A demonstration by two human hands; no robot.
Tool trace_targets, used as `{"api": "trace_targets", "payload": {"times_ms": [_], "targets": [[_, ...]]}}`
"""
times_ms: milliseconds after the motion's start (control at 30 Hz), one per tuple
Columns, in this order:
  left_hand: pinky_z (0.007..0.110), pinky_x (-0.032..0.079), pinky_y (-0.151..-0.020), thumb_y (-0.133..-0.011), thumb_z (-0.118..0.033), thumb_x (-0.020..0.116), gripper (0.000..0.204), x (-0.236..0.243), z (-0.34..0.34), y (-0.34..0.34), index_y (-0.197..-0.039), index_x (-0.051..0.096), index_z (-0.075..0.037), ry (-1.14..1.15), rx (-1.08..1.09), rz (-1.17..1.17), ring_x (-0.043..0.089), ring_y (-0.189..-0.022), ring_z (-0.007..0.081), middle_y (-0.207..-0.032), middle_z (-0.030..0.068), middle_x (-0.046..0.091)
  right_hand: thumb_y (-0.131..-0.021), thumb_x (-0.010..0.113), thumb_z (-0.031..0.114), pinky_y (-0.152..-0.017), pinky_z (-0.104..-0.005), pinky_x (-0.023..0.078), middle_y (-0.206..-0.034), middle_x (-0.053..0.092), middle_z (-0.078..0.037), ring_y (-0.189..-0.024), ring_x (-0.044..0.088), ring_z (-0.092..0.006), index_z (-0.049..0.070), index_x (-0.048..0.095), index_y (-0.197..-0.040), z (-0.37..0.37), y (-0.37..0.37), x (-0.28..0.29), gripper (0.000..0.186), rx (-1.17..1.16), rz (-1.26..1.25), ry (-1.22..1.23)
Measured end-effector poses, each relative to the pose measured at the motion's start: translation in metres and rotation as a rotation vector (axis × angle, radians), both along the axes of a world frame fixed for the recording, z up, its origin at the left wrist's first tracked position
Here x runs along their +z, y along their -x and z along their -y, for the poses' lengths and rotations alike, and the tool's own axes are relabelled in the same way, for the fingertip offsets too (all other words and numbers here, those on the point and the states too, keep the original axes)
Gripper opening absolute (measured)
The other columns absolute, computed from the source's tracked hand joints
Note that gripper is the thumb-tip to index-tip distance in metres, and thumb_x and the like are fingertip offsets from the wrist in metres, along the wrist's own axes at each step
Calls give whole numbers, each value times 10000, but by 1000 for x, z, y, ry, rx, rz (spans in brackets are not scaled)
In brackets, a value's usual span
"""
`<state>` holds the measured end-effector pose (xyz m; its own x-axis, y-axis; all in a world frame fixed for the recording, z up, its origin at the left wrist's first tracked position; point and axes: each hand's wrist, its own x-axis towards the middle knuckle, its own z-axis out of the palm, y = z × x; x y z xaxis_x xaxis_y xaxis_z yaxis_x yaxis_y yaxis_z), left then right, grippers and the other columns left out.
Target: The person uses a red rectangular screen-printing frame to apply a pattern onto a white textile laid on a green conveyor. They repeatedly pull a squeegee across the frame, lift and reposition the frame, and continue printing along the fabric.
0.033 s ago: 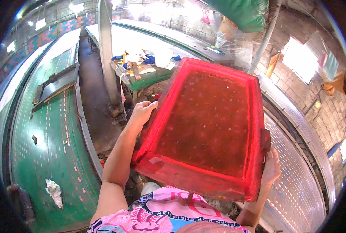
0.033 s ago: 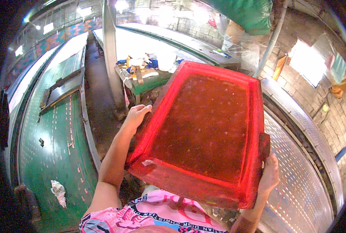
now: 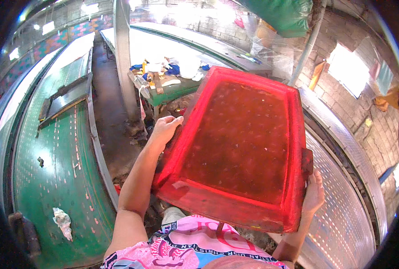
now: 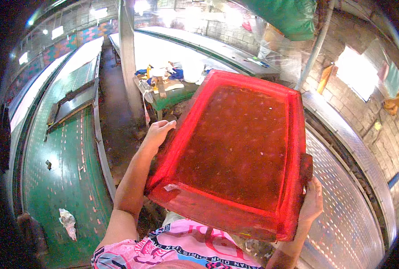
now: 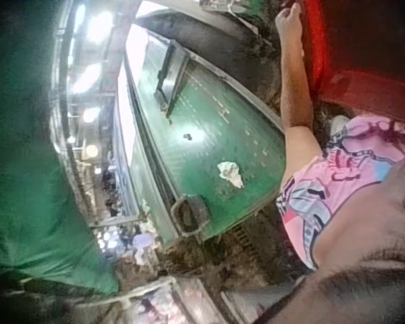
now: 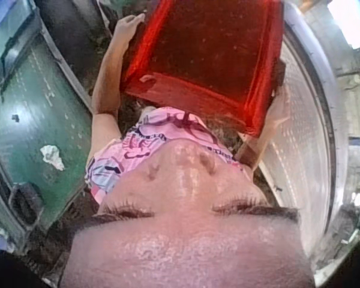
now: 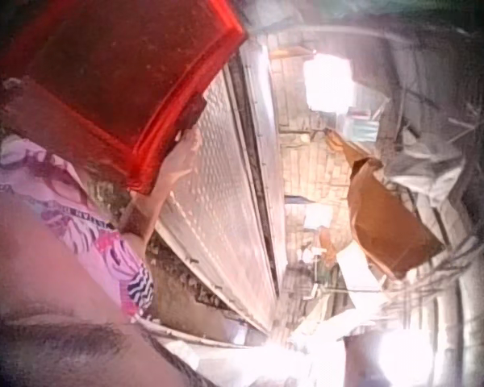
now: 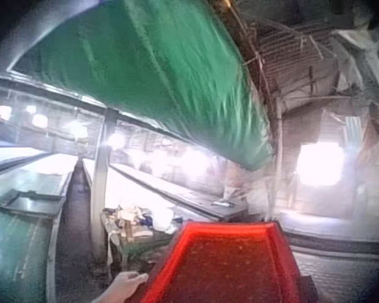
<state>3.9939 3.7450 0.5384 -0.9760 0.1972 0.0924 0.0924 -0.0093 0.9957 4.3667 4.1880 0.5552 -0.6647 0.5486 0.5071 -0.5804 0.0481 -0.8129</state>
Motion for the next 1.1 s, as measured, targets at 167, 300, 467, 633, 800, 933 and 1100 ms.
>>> {"api": "trace_targets", "payload": {"times_ms": [167, 300, 467, 633, 800, 933, 1100], "targets": [[319, 503, -735, -1050, -378, 741, 363, -12, -37, 86, -940, 779, -34, 160, 22, -66, 651, -794, 119, -888, 15, 744, -992, 645, 546, -1242, -516, 366, -1481, 638, -195, -1418, 555, -365, 43, 620, -1451, -40, 81, -21, 681, 81, -33, 39], [318, 505, -758, -1044, -391, 753, 377, -34, -67, 159, -951, 781, -27, 104, -61, -23, 640, -807, 115, -890, 11, 740, -982, 650, 569, -1231, -514, 374, -1476, 632, -210, -1421, 546, -364, 32, 594, -1481, -65, 126, -48, 736, 16, -33, 77], [355, 439, -655, -1015, -395, 777, 416, -62, -92, 295, -845, 745, -17, 167, -129, -77, 530, -716, 117, -728, -1, 606, -1001, 642, 554, -1227, -517, 387, -1501, 615, -199, -1411, 556, -359, 37, 553, -1520, -36, 214, -49, 738, -8, 17, 56], [359, 455, -696, -1011, -398, 780, 420, -70, -106, 417, -865, 744, -6, 154, -280, -23, 555, -749, 122, -766, 13, 642, -1038, 648, 459, -1218, -517, 427, -1530, 607, -217, -1414, 573, -363, 37, 527, -1554, 10, 291, -43, 678, -52, 13, 106], [353, 463, -705, -1008, -400, 784, 409, -58, -125, 518, -878, 750, -14, 137, -405, 45, 560, -756, 117, -775, 4, 647, -1045, 651, 437, -1237, -548, 417, -1546, 599, -223, -1442, 558, -371, 33, 526, -1555, 55, 355, -15, 663, -82, -34, 186], [367, 495, -733, -1004, -406, 784, 413, -32, -159, 561, -903, 762, -5, 178, -518, 43, 608, -778, 138, -797, 41, 686, -1082, 614, 335, -1212, -496, 448, -1485, 624, -223, -1375, 598, -358, 8, 515, -1551, 89, 382, 1, 579, -318, 9, 164], [397, 532, -757, -994, -441, 776, 450, -40, -229, 598, -925, 773, 4, 120, -676, 56, 670, -797, 174, -834, 99, 742, -1112, 561, 254, -1146, -458, 467, -1453, 603, -229, -1305, 596, -342, -10, 493, -1577, 103, 390, 17, 539, -1003, 417, 78]]}}
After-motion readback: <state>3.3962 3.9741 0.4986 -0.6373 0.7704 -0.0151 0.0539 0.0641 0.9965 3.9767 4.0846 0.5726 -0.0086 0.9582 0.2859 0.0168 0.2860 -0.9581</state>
